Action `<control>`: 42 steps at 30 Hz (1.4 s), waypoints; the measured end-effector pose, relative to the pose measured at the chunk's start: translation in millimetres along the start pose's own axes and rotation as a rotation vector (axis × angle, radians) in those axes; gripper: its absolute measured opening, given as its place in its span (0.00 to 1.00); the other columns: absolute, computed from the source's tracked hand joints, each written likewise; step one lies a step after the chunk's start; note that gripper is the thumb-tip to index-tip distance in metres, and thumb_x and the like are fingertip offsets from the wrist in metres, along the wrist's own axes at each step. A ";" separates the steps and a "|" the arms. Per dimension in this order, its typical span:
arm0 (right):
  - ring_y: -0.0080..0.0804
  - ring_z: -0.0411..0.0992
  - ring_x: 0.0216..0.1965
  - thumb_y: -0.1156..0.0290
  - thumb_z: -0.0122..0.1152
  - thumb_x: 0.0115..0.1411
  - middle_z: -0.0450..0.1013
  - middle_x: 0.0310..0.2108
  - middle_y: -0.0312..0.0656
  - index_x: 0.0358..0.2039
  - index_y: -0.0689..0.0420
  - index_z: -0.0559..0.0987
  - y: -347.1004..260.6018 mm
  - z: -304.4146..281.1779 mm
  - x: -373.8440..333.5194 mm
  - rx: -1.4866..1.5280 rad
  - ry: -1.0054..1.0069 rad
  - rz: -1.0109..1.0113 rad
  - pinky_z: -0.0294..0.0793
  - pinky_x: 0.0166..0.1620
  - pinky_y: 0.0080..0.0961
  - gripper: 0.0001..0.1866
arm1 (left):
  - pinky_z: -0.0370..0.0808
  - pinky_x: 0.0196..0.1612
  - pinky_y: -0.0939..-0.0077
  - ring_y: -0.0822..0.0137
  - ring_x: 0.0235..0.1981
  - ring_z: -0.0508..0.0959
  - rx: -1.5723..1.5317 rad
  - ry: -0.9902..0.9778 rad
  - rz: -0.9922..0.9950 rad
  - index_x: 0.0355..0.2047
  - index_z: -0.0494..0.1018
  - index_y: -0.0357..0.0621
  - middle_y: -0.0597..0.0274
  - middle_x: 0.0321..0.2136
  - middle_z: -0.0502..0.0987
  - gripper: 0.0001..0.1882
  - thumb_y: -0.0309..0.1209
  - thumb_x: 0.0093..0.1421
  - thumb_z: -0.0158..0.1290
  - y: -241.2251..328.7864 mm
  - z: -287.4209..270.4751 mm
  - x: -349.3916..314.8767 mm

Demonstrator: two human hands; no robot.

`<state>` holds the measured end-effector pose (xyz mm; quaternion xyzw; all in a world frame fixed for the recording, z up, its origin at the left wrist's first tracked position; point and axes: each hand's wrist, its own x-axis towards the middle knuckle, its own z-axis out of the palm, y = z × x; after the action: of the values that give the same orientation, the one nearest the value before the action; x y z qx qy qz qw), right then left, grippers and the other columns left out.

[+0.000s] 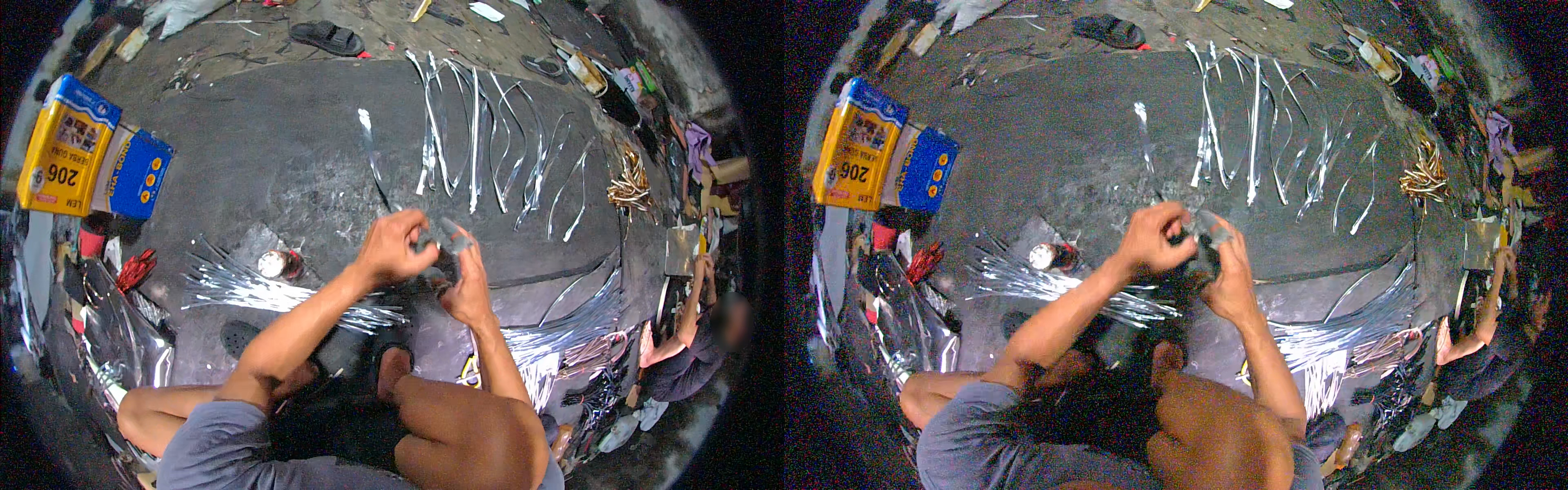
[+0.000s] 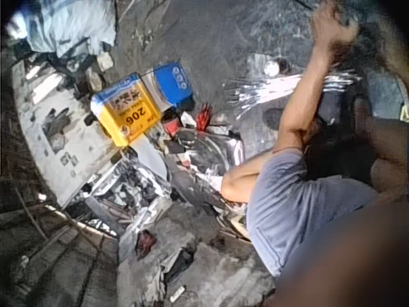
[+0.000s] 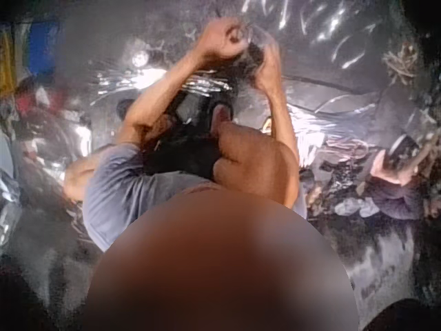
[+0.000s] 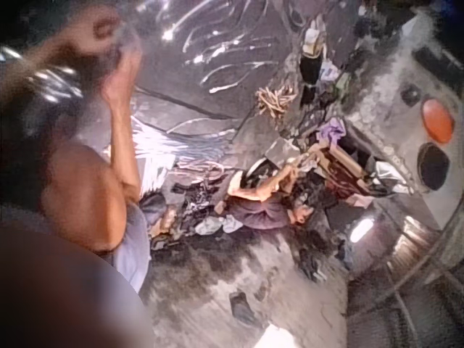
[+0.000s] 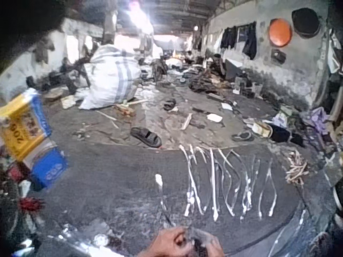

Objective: The person sits on the floor and repeatedly strips the insulation from thin wires using a handheld tool. They pick up individual wires, scrape the surface, and place the stripped pieces into a growing pile.

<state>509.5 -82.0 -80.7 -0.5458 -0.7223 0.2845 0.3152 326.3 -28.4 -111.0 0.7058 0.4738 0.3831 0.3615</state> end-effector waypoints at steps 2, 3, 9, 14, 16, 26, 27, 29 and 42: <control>0.53 0.61 0.63 0.78 0.68 0.43 0.64 0.61 0.51 0.58 0.61 0.69 -13.3 5.9 8.2 0.068 -0.120 -0.158 0.61 0.64 0.40 0.38 | 0.70 0.26 0.70 0.63 0.19 0.69 -0.046 0.042 0.038 0.28 0.71 0.41 0.60 0.19 0.67 0.14 0.34 0.46 0.63 31.6 -21.5 -34.2; 0.53 0.63 0.62 0.74 0.69 0.44 0.66 0.60 0.52 0.58 0.61 0.69 -19.9 13.4 11.2 0.100 -0.156 -0.199 0.61 0.64 0.41 0.37 | 0.69 0.25 0.73 0.67 0.20 0.69 -0.049 0.085 0.063 0.28 0.71 0.41 0.62 0.20 0.68 0.14 0.30 0.45 0.65 45.6 -31.1 -48.2; 0.55 0.71 0.53 0.56 0.70 0.46 0.73 0.50 0.56 0.53 0.62 0.73 -58.2 47.0 9.8 0.237 -0.227 -0.355 0.67 0.58 0.42 0.36 | 0.71 0.33 0.80 0.76 0.28 0.74 -0.122 0.271 -0.187 0.32 0.77 0.39 0.65 0.26 0.77 0.08 0.26 0.52 0.62 80.5 -79.4 -99.7; 0.52 0.75 0.40 0.68 0.70 0.46 0.74 0.38 0.53 0.40 0.62 0.78 -86.6 57.5 9.7 0.341 -0.124 -0.256 0.74 0.41 0.39 0.21 | 0.71 0.34 0.85 0.80 0.29 0.75 -0.381 0.493 -0.348 0.36 0.79 0.36 0.67 0.29 0.78 0.06 0.23 0.60 0.56 82.1 -101.1 -111.3; 0.49 0.75 0.35 0.76 0.67 0.45 0.73 0.33 0.50 0.34 0.62 0.78 -91.1 60.0 9.6 0.359 0.007 -0.318 0.73 0.36 0.36 0.13 | 0.70 0.32 0.86 0.80 0.28 0.74 -0.498 0.568 -0.322 0.36 0.79 0.37 0.69 0.28 0.77 0.05 0.23 0.60 0.56 83.2 -109.2 -113.7; 0.50 0.76 0.38 0.75 0.60 0.36 0.75 0.42 0.56 0.20 0.62 0.73 -87.3 64.6 -3.1 -0.097 0.229 -0.620 0.77 0.41 0.43 0.07 | 0.73 0.24 0.84 0.80 0.24 0.73 -0.589 0.666 -0.378 0.43 0.76 0.36 0.67 0.26 0.76 0.11 0.24 0.60 0.59 90.7 -100.5 -103.1; 0.51 0.76 0.40 0.74 0.63 0.38 0.75 0.42 0.56 0.24 0.63 0.75 -89.1 62.7 -1.9 -0.078 0.235 -0.633 0.77 0.43 0.41 0.11 | 0.73 0.24 0.84 0.80 0.24 0.73 -0.574 0.670 -0.370 0.42 0.76 0.36 0.66 0.26 0.76 0.10 0.24 0.59 0.59 90.4 -101.4 -102.3; 0.51 0.75 0.39 0.73 0.66 0.40 0.75 0.41 0.57 0.29 0.63 0.76 -95.7 59.7 -0.6 0.088 0.162 -0.522 0.76 0.43 0.40 0.14 | 0.72 0.25 0.86 0.80 0.24 0.73 -0.530 0.649 -0.347 0.37 0.77 0.35 0.66 0.26 0.77 0.07 0.23 0.58 0.61 89.4 -103.5 -102.9; 0.43 0.77 0.29 0.74 0.74 0.38 0.75 0.30 0.48 0.27 0.63 0.78 -121.4 53.8 8.7 0.261 0.106 -0.474 0.75 0.30 0.31 0.15 | 0.72 0.36 0.84 0.77 0.30 0.76 -0.668 0.644 -0.435 0.36 0.78 0.36 0.64 0.28 0.79 0.09 0.20 0.54 0.62 79.9 -97.7 -109.5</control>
<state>392.6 -106.5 -22.1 -0.3304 -0.7696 0.2645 0.4781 243.1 -140.8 -19.5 0.2827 0.5487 0.6276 0.4745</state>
